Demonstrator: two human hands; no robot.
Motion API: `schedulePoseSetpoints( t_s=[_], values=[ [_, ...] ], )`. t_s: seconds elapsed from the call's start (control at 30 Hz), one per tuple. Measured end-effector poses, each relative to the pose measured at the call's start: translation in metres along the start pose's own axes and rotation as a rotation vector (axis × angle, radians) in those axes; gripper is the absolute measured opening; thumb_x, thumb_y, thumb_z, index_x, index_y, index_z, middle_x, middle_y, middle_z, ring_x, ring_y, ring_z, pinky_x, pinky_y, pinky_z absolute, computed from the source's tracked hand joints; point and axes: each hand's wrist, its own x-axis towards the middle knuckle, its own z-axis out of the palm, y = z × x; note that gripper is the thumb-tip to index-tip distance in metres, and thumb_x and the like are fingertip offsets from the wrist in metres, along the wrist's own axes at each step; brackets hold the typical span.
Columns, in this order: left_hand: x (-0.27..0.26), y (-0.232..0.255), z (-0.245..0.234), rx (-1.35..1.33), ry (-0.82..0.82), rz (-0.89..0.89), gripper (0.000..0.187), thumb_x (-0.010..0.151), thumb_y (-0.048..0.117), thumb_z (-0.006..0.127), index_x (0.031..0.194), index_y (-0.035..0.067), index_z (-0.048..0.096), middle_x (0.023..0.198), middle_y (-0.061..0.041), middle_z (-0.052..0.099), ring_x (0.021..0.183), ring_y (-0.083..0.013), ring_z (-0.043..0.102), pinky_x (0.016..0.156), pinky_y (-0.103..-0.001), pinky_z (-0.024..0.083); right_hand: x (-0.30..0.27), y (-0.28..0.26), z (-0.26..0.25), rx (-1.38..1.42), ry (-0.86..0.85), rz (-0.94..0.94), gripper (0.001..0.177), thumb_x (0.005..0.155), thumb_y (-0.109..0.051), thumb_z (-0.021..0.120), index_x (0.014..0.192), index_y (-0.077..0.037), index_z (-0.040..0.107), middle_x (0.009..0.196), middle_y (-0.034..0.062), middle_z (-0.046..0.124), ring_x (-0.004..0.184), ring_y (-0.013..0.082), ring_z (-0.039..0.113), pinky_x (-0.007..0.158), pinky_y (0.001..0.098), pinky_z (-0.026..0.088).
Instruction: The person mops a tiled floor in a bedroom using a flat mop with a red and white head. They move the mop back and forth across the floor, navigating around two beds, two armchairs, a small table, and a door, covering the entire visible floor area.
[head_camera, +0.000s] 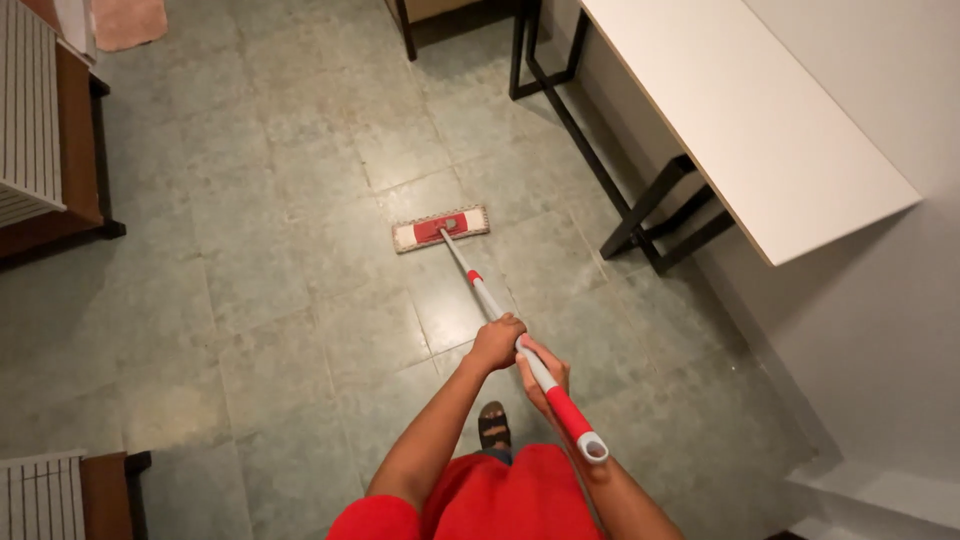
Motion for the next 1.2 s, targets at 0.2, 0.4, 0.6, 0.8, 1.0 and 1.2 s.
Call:
schedulePoseSetpoints(
  t_s=[0.2,0.4,0.6,0.8,1.0,1.2],
  values=[
    [0.016,-0.048,-0.027,-0.091,0.037,-0.048,0.006,0.085,0.017,0.069,0.091,0.017,0.067,0.108,0.000,0.071,0.122,-0.0270,0.062,0.094,-0.046,0.060,0.046,0.009,0.043,-0.089,-0.155,-0.180,0.020,0.085,-0.012,0.079,0.104,-0.006,0.081,0.116,0.0218,0.075,0.109,0.0357,0.070,0.090,0.0440,0.060],
    [0.047,-0.099,-0.033,-0.188,0.200,-0.091,0.027,0.082,0.011,0.074,0.107,0.015,0.064,0.135,-0.007,0.066,0.138,-0.0306,0.054,0.105,-0.045,0.054,0.096,-0.012,0.086,-0.064,-0.122,-0.143,0.019,0.087,-0.013,0.077,0.104,-0.007,0.082,0.117,0.0231,0.074,0.110,0.0361,0.070,0.092,0.0430,0.060],
    [0.110,-0.152,-0.043,-0.223,0.287,-0.081,0.030,0.084,0.008,0.074,0.110,0.011,0.060,0.138,-0.013,0.063,0.142,-0.0368,0.049,0.111,-0.046,0.050,0.171,0.018,0.121,-0.082,-0.168,-0.202,0.019,0.089,-0.016,0.077,0.106,-0.009,0.081,0.119,0.0221,0.074,0.111,0.0370,0.069,0.091,0.0444,0.059],
    [0.174,-0.225,-0.092,-0.200,0.164,-0.160,0.015,0.091,0.011,0.068,0.104,0.014,0.062,0.142,-0.009,0.062,0.145,-0.0341,0.047,0.109,-0.045,0.052,0.282,0.018,0.159,-0.165,-0.505,-0.483,0.021,0.083,-0.016,0.078,0.103,-0.009,0.079,0.112,0.0200,0.077,0.116,0.0410,0.068,0.102,0.0492,0.054],
    [0.228,-0.271,-0.148,-0.209,0.085,-0.248,0.023,0.096,0.013,0.061,0.119,0.015,0.059,0.154,-0.008,0.053,0.148,-0.0331,0.042,0.112,-0.049,0.050,0.367,0.011,0.196,-0.034,-0.619,-0.484,0.006,0.088,-0.009,0.073,0.092,-0.005,0.074,0.117,0.0200,0.076,0.118,0.0482,0.065,0.101,0.0579,0.052],
    [0.264,-0.282,-0.216,-0.258,0.065,-0.561,0.075,0.091,0.019,0.065,0.158,0.010,0.030,0.163,-0.022,0.036,0.142,-0.0422,0.048,0.111,-0.058,0.047,0.454,0.025,0.237,0.010,-0.653,-0.476,0.009,0.089,-0.009,0.069,0.095,-0.006,0.075,0.118,0.0187,0.076,0.119,0.0470,0.065,0.104,0.0548,0.051]
  ],
)
